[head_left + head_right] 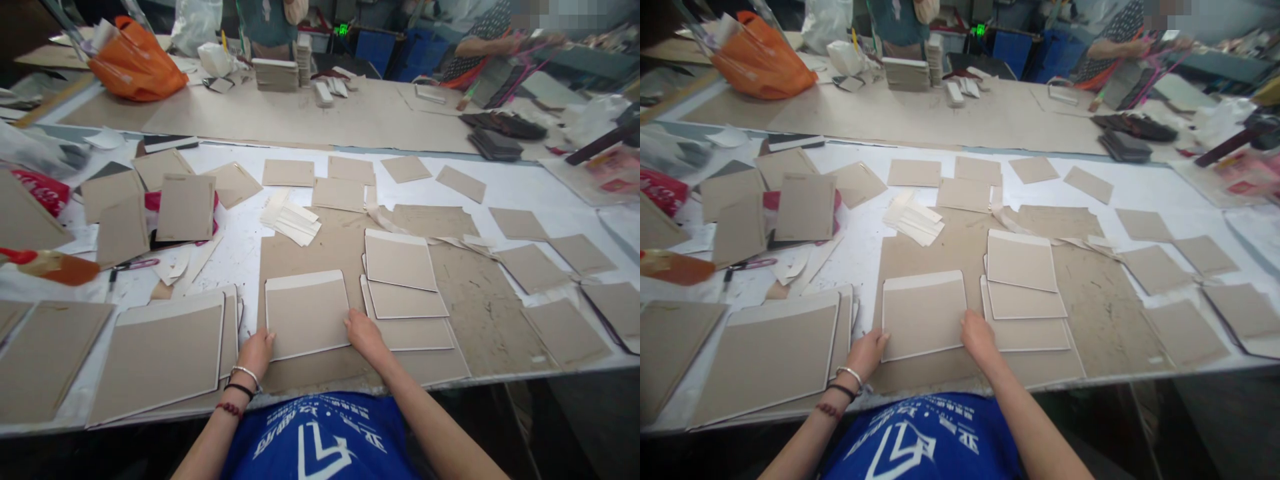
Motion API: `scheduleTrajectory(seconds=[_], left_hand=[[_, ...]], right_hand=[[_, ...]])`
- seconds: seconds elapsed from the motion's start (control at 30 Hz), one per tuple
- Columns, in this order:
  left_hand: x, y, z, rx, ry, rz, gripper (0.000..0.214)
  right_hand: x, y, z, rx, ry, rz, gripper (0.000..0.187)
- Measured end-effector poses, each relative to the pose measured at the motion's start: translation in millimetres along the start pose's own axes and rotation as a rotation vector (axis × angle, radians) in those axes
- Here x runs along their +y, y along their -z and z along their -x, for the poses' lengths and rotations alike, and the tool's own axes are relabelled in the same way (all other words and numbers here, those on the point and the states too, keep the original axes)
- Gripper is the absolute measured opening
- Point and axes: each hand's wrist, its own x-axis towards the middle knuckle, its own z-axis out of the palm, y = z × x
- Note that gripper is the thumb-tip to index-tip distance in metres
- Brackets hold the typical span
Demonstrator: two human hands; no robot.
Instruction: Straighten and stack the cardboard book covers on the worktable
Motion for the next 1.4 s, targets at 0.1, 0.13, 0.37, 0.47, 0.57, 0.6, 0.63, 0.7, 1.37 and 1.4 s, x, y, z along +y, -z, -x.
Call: scheduleTrajectory(seconds=[0.1, 0.13, 0.37, 0.47, 0.57, 0.6, 0.63, 0.7, 1.37, 1.4], left_hand=[[4.0, -0.6, 8.2, 0.053, 0.005, -0.033, 0.030], [5.7, -1.3, 11.3, 0.075, 0.009, -0.042, 0.031], [9.0, -24.7, 11.9, 0.421, -0.370, -0.190, 0.062], [3.9, -39.0, 3.1, 0.436, -0.534, -0.148, 0.077], [-0.4, -47.9, -2.0, 0.457, -0.560, -0.104, 0.081], [-0.8, -49.6, -2.3, 0.467, -0.563, -0.092, 0.080], [-0.6, -50.6, -2.0, 0.476, -0.564, -0.081, 0.075], [1.0, -51.3, -0.1, 0.487, -0.559, -0.058, 0.058], [8.7, -49.9, 8.7, 0.479, -0.560, -0.032, 0.064], [8.8, -49.8, 8.9, 0.479, -0.559, -0.031, 0.064]], right_hand=[[-0.2, -0.3, -1.1, -0.015, -0.010, -0.004, 0.023], [-0.1, -0.5, -1.6, -0.023, -0.014, -0.003, 0.023], [0.6, -2.8, -3.6, -0.030, -0.012, 0.023, 0.024], [0.7, -3.0, -3.1, -0.011, 0.003, 0.025, 0.023], [1.1, -3.4, -3.0, -0.010, 0.001, 0.018, 0.023], [1.3, -3.7, -3.1, -0.012, -0.001, 0.016, 0.023], [1.5, -4.0, -3.3, -0.015, -0.005, 0.014, 0.023], [1.7, -4.7, -3.8, -0.017, -0.010, 0.012, 0.023], [2.2, -0.4, -2.4, -0.034, 0.014, 0.044, 0.022], [2.3, -0.7, -2.2, -0.034, 0.014, 0.043, 0.022]])
